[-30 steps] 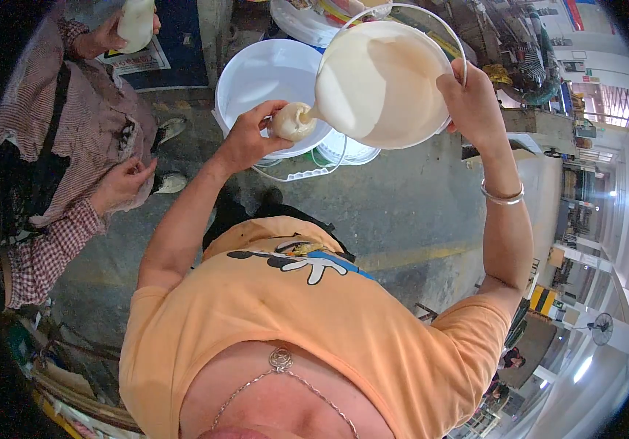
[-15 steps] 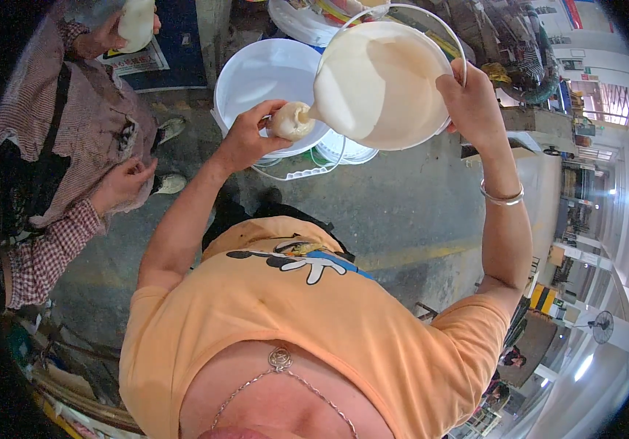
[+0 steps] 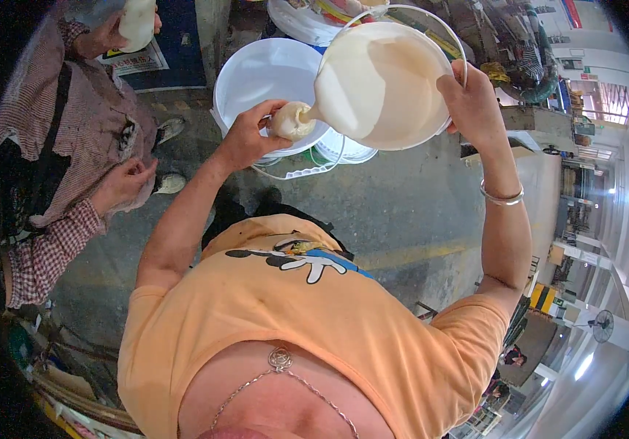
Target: Pouring a creamy white liquid from a bucket and a larger container into smaller plastic bottles.
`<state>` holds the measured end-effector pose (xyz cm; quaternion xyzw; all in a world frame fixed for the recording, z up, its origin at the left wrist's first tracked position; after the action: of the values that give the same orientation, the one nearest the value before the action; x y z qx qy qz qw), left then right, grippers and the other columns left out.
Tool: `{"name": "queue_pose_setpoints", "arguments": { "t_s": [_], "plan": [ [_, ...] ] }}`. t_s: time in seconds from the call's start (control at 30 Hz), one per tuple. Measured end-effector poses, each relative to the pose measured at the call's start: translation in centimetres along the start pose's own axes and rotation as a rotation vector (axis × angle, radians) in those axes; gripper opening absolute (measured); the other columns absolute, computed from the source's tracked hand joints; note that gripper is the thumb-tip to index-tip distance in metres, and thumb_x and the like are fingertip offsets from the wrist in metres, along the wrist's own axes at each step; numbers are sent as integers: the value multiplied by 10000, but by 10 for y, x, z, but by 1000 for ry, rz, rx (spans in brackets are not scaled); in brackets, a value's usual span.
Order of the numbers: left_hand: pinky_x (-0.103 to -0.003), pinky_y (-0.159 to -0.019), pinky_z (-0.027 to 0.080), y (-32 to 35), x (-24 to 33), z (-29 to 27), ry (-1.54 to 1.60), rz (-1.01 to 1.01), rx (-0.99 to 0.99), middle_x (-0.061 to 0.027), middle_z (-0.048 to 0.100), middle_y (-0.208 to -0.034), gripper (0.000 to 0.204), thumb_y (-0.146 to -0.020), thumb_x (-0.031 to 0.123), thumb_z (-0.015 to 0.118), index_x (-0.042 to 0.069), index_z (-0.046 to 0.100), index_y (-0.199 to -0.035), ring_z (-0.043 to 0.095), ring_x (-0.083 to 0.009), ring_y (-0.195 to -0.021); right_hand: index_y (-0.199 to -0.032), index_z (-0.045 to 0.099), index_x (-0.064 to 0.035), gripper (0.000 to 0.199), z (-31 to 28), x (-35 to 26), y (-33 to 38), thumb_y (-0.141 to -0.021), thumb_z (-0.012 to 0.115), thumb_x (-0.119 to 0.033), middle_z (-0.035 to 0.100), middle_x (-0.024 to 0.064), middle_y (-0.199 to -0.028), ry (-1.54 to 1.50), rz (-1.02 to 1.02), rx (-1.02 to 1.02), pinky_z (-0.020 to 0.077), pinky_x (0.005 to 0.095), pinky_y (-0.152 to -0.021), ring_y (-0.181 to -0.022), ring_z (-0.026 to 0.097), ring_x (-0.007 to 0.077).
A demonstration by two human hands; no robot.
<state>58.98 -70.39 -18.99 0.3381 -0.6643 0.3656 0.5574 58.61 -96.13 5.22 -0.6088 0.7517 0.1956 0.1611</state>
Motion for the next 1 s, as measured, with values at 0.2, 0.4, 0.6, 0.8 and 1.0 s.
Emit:
{"name": "queue_pose_setpoints", "arguments": {
  "t_s": [0.2,0.4,0.6,0.8,1.0],
  "plan": [
    [-384,-999,471,0,-2,-1,4,-3,-9,-99,625,-1186,608,-727,105,806,48,540,-1271,590,-211,-1127,-842,570,19,190,3,4,-2,-872,494,-152,580,39,-617,-2,-3,11,459,234,-378,-458,559,100],
    [-385,-994,471,-1,-1,-1,-5,3,-11,-97,624,-1189,610,-733,110,804,49,535,-1277,591,-211,-1124,-840,568,14,179,4,5,-3,-870,498,-148,579,39,-613,-6,-9,10,453,234,-368,-450,556,99],
    [-371,-982,481,0,-3,1,24,0,-4,-96,621,-1196,628,-722,103,817,43,533,-1279,592,-208,-1124,-843,571,22,191,3,3,-3,-868,496,-152,583,43,-616,0,2,8,454,243,-365,-444,551,107],
    [-365,-992,479,1,-5,1,25,16,-10,-93,618,-1199,633,-718,89,818,43,530,-1280,592,-207,-1126,-870,583,36,224,3,6,-2,-876,500,-172,589,45,-632,-1,-11,-2,460,241,-369,-462,559,104],
    [-369,-1003,472,2,-5,2,19,6,-2,-98,618,-1199,625,-722,92,815,53,532,-1278,589,-206,-1131,-871,585,34,225,3,6,1,-878,506,-177,593,44,-644,-2,-3,-4,466,229,-377,-479,568,97]
  ]
}}
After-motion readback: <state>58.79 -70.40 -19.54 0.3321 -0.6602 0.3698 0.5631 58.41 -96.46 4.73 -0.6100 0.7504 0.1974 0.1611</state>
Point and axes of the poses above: each hand's wrist, its own y-axis away from the middle knuckle, its own z-axis out of the palm, x = y × z, the point moved 1 cm from there along -y, towards the middle knuckle
